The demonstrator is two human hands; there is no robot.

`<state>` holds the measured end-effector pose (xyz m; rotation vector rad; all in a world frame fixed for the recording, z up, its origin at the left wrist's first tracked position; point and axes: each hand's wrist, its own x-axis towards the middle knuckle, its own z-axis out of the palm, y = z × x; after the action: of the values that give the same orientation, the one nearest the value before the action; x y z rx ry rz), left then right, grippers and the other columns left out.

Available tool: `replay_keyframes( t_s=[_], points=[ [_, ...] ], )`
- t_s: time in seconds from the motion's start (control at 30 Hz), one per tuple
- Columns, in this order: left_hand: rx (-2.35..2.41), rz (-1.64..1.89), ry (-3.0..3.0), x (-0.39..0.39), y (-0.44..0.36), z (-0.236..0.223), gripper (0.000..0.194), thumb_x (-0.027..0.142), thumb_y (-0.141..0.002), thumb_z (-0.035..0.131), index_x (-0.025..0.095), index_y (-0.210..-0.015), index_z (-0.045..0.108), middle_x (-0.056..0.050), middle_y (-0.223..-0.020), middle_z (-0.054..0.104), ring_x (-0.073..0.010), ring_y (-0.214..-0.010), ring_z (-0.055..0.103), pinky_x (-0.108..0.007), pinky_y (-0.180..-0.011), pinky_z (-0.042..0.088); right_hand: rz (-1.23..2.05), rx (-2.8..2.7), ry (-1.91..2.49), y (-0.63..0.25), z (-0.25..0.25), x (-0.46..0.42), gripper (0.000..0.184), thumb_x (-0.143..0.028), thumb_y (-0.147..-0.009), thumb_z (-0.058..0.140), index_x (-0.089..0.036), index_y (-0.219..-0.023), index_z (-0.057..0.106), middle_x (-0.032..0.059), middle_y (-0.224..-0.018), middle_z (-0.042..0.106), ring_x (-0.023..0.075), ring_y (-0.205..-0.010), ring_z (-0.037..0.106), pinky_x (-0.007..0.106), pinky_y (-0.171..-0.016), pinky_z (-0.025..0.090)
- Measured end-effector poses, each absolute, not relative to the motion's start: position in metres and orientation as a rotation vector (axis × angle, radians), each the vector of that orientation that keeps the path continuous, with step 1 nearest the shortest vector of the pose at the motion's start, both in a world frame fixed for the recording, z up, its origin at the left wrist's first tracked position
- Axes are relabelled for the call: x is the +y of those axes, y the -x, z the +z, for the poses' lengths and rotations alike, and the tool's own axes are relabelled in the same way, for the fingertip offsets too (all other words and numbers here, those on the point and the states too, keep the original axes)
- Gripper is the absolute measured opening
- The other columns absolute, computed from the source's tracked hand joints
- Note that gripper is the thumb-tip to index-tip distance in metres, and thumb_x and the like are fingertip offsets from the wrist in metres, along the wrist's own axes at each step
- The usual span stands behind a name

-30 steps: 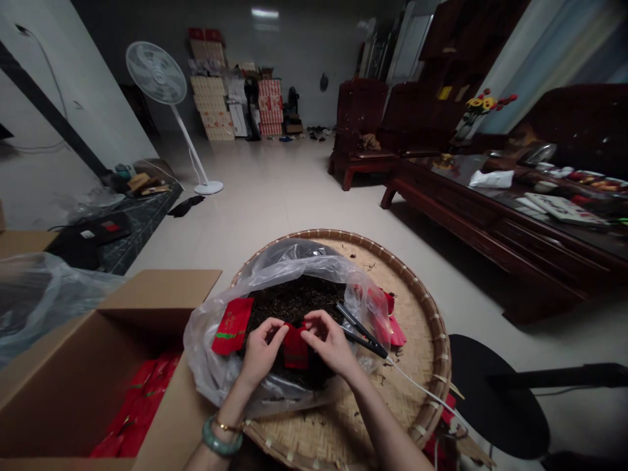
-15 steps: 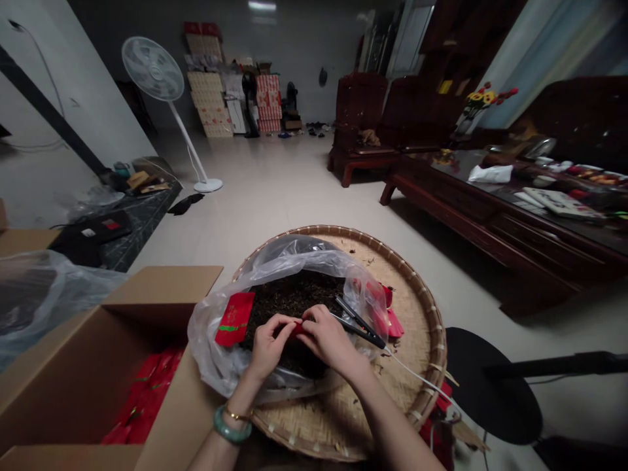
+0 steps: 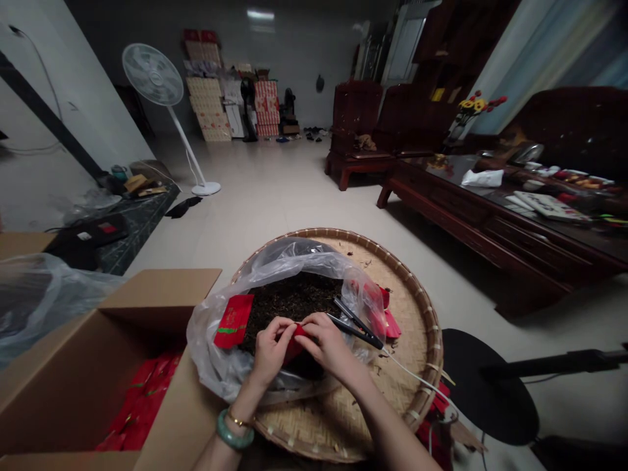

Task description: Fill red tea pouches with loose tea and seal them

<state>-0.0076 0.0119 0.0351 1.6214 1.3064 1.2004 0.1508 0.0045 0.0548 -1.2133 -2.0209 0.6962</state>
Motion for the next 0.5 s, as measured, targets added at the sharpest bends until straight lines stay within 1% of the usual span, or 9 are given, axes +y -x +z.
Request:
replay_keyframes(
  t_s=[0.1,0.2,0.27,0.37,0.43,0.5],
  points=[
    [1.33,1.217,-1.623,0.011,0.007,0.032,0.017,0.032,-0.082,0.054,0.018,-0.078,0.063,-0.001,-0.069,0.068,-0.0141,-0.063,0.064,-0.022,-0.061,0.05,0.737,-2.005,1.215,-0.15,0.053,0.006,0.012,-0.024,-0.086,0.058,-0.021,-0.082,0.069,0.0062,-0.092,0.063,0.0195,-0.091,0.054,0.033,-0.08,0.045],
    [1.363,1.251,-1.596,0.012,0.006,0.028,0.016,0.031,-0.082,0.055,0.017,-0.078,0.063,-0.001,-0.07,0.067,-0.0135,-0.063,0.063,-0.021,-0.061,0.049,0.737,-1.946,1.221,-0.149,0.051,0.007,0.008,-0.023,-0.083,0.061,-0.02,-0.08,0.068,0.0058,-0.09,0.064,0.0192,-0.088,0.055,0.033,-0.079,0.045],
    [1.377,1.277,-1.549,0.012,0.005,0.025,0.017,0.032,-0.081,0.056,0.017,-0.078,0.062,0.0,-0.069,0.066,-0.0131,-0.062,0.063,-0.021,-0.059,0.048,0.772,-1.804,1.249,-0.147,0.046,0.007,0.005,-0.022,-0.08,0.063,-0.02,-0.083,0.067,0.0046,-0.086,0.064,0.0181,-0.082,0.057,0.031,-0.075,0.047],
    [1.374,1.301,-1.454,0.013,0.003,0.024,0.019,0.034,-0.079,0.058,0.016,-0.077,0.061,0.0,-0.066,0.065,-0.0124,-0.06,0.062,-0.02,-0.057,0.048,0.927,-1.501,1.319,-0.144,0.036,0.008,0.019,-0.022,-0.073,0.066,-0.019,-0.092,0.064,0.002,-0.078,0.065,0.0157,-0.068,0.059,0.027,-0.062,0.048],
    [1.354,1.291,-1.363,0.014,0.002,0.024,0.022,0.038,-0.077,0.059,0.016,-0.076,0.061,0.001,-0.062,0.064,-0.0121,-0.057,0.061,-0.02,-0.054,0.047,1.018,-1.378,1.351,-0.144,0.03,0.009,0.017,-0.023,-0.071,0.067,-0.018,-0.086,0.066,0.0021,-0.074,0.067,0.0158,-0.064,0.06,0.027,-0.06,0.048],
    [1.306,1.232,-1.263,0.015,0.002,0.026,0.026,0.041,-0.073,0.063,0.015,-0.081,0.061,0.001,-0.061,0.065,-0.013,-0.056,0.061,-0.021,-0.053,0.048,1.062,-1.339,1.366,-0.145,0.027,0.01,0.009,-0.024,-0.07,0.067,-0.018,-0.076,0.068,0.0031,-0.072,0.069,0.017,-0.066,0.061,0.028,-0.062,0.048]
  ],
)
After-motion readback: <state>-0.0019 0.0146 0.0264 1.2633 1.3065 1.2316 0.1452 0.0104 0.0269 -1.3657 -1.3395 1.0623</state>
